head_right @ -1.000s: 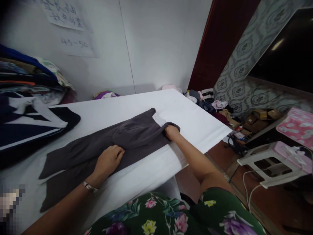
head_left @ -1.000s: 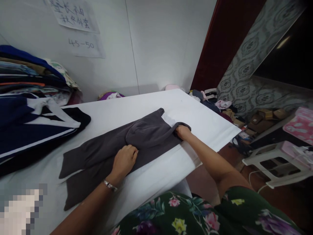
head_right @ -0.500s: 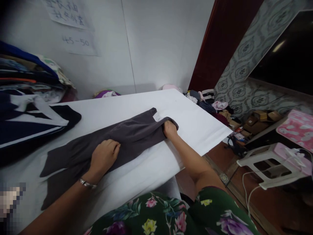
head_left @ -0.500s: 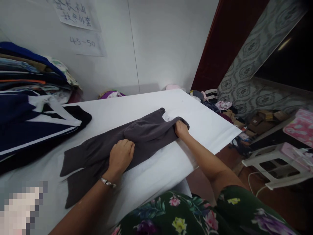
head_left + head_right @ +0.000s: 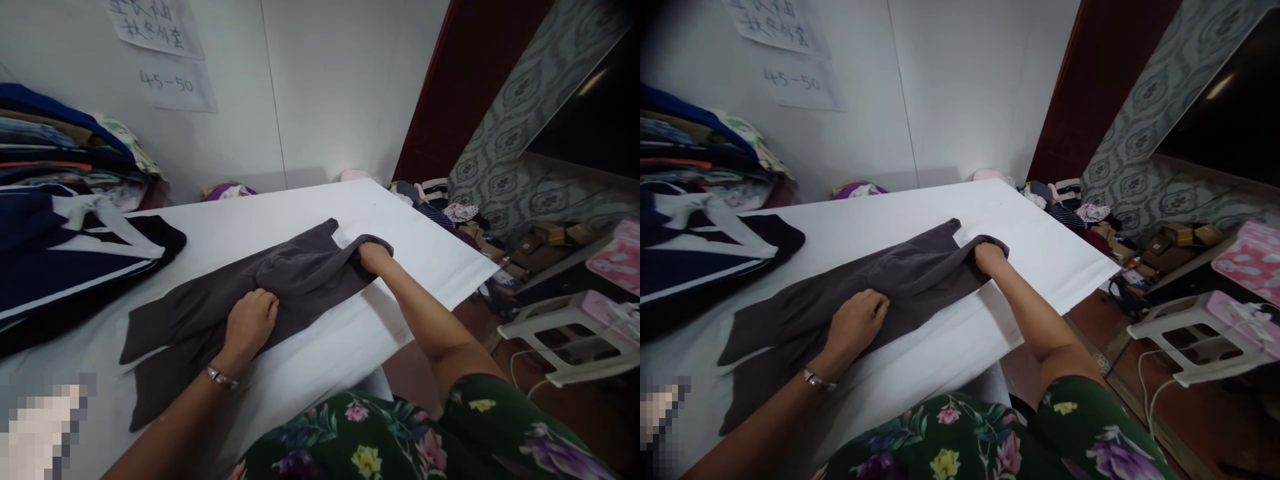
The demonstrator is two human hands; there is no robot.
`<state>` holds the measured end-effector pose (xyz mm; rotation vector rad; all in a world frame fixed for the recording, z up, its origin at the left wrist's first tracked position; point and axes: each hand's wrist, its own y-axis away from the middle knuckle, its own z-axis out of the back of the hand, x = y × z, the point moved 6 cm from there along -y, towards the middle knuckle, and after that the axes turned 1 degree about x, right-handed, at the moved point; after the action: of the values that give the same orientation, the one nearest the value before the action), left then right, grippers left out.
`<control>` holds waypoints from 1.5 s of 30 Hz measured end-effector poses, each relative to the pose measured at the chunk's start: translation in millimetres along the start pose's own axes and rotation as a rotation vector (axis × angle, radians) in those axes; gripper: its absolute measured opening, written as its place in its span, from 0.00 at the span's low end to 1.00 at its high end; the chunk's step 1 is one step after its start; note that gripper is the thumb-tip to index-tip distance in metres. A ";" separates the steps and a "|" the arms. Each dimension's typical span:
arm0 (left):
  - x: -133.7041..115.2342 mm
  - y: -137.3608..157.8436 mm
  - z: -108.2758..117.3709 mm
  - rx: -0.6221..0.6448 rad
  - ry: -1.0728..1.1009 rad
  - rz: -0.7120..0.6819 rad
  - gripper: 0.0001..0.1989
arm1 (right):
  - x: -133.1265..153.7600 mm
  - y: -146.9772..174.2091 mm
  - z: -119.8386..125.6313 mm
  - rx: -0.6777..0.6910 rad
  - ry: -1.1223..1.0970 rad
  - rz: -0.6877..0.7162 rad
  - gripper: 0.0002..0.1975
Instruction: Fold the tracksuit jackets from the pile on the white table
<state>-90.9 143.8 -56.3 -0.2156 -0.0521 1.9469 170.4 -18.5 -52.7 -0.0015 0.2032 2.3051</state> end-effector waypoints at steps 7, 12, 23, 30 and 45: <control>-51.0 5.6 -10.3 0.048 0.091 -0.252 0.16 | -0.9 -6.7 -14.3 0.093 -0.032 0.008 0.13; -75.3 -3.3 -20.1 0.114 0.070 -0.302 0.16 | -10.2 2.5 -15.3 0.028 -0.070 -0.002 0.16; -66.1 -21.2 -10.8 0.084 0.040 -0.163 0.15 | -12.9 7.2 -8.2 -0.031 -0.163 0.039 0.13; -55.0 -29.6 -24.4 0.164 -0.104 -0.101 0.17 | -12.6 62.5 -0.2 -0.312 -0.594 0.367 0.11; -150.9 -49.2 -38.2 0.138 0.129 -0.457 0.18 | -90.6 62.7 -78.8 -0.197 -1.204 -0.224 0.12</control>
<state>15.5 20.6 -68.0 -0.2159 0.1091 1.4723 180.7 -138.2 -115.4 1.1487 -0.6022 1.7359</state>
